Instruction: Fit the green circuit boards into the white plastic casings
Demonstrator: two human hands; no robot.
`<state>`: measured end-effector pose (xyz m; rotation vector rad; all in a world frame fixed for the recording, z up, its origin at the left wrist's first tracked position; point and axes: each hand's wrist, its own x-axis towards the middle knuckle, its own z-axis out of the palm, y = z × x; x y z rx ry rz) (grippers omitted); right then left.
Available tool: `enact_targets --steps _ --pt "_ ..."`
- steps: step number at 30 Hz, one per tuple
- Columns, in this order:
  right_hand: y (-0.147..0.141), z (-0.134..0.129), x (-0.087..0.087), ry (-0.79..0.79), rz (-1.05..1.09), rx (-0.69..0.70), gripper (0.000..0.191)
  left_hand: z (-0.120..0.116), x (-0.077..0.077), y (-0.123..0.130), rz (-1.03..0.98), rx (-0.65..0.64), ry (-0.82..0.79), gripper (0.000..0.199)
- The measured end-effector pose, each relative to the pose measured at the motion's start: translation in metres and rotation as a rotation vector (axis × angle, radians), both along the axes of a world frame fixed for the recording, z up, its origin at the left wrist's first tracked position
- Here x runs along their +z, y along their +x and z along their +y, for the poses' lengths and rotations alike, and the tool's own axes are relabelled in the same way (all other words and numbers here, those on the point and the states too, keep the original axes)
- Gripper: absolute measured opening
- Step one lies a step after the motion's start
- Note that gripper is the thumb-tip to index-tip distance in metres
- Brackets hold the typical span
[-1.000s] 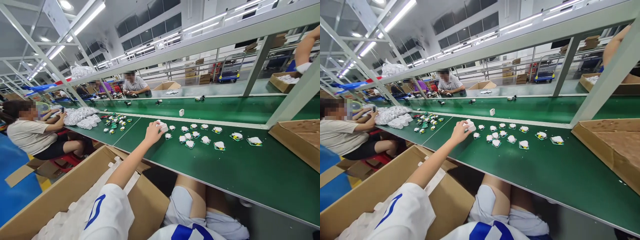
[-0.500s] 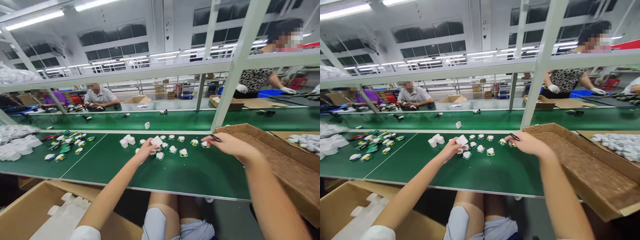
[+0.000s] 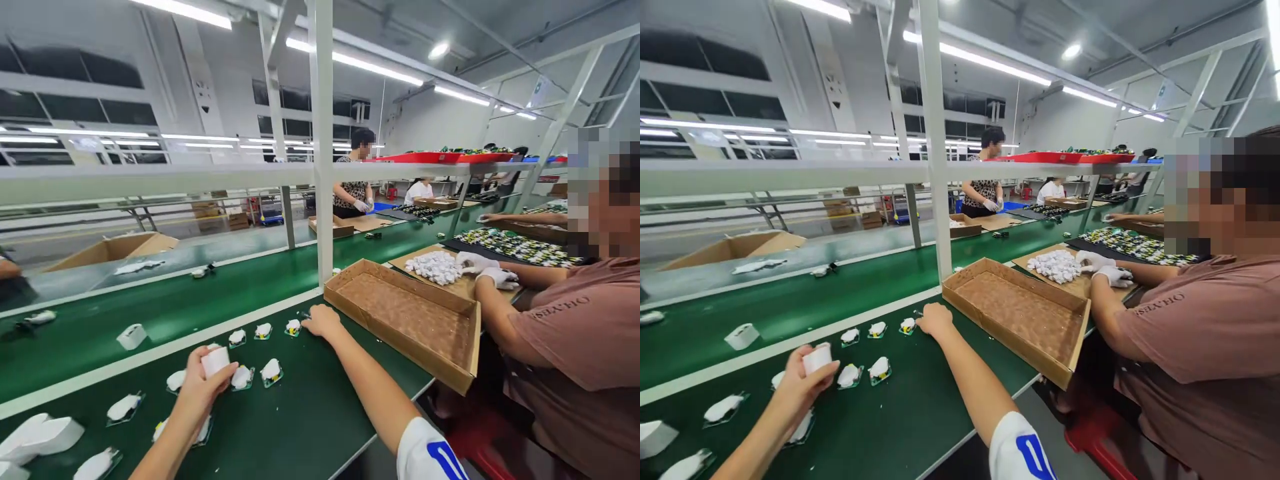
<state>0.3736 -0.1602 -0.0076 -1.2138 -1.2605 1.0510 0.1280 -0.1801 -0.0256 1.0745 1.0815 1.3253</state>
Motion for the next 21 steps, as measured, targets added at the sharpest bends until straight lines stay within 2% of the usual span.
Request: enact_targets --steps 4,10,13,15,21 --pt "0.006 -0.005 0.001 -0.126 0.002 0.017 0.017 -0.011 -0.004 -0.006 0.173 0.070 0.048 0.065" --pt "-0.029 -0.024 0.019 -0.190 0.229 0.213 0.030 -0.010 -0.015 0.000 0.294 -0.020 0.066 0.071" --pt "-0.040 -0.034 0.023 -0.209 0.365 0.291 0.043 -0.008 -0.018 0.001 0.306 -0.048 0.107 0.067" --pt "-0.042 -0.037 0.023 -0.230 0.435 0.327 0.051 -0.009 -0.017 0.002 0.280 -0.114 0.116 0.062" --pt "-0.046 -0.039 0.019 -0.322 0.532 0.393 0.044 -0.015 -0.015 0.009 0.175 -0.206 0.198 0.053"
